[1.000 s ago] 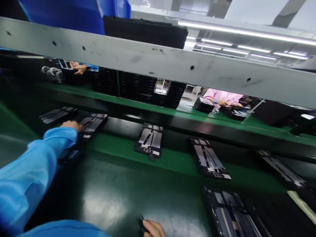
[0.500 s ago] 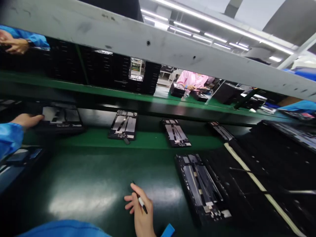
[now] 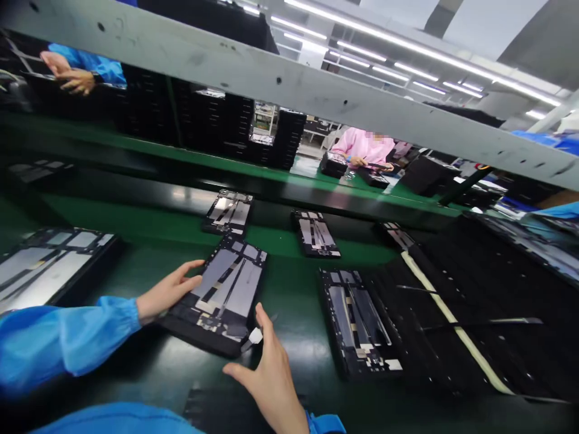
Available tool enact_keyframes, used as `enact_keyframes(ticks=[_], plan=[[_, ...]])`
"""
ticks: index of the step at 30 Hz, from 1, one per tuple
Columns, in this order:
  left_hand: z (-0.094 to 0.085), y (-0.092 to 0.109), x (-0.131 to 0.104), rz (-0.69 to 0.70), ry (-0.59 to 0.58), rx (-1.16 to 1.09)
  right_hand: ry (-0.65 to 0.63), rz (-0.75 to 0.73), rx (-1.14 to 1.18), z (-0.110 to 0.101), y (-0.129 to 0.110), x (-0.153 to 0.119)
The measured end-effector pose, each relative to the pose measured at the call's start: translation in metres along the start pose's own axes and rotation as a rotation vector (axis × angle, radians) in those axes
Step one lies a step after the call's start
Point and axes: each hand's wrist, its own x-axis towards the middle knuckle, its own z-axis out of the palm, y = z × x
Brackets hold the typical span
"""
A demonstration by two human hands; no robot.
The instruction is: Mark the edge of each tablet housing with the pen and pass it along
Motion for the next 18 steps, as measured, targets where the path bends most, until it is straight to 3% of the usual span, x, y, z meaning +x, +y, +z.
enact_keyframes(ticks=[2, 4, 8, 13, 18], plan=[[0.016, -0.011, -0.002, 0.042, -0.038, 0.069, -0.033, 0.021, -0.101, -0.002, 0.009, -0.008], [0.021, -0.020, -0.006, 0.095, -0.034, 0.161, -0.018, 0.012, -0.150, 0.001, 0.020, -0.010], [0.020, -0.038, -0.028, 0.203, -0.013, 0.292, 0.057, -0.011, -0.155, 0.008, 0.034, -0.007], [0.019, -0.057, -0.060, 0.270, -0.006, 0.334, 0.058, -0.052, -0.111, 0.002, 0.034, -0.001], [0.019, -0.069, -0.082, 0.336, -0.100, 0.365, 0.050, -0.061, -0.074, -0.003, 0.033, -0.002]])
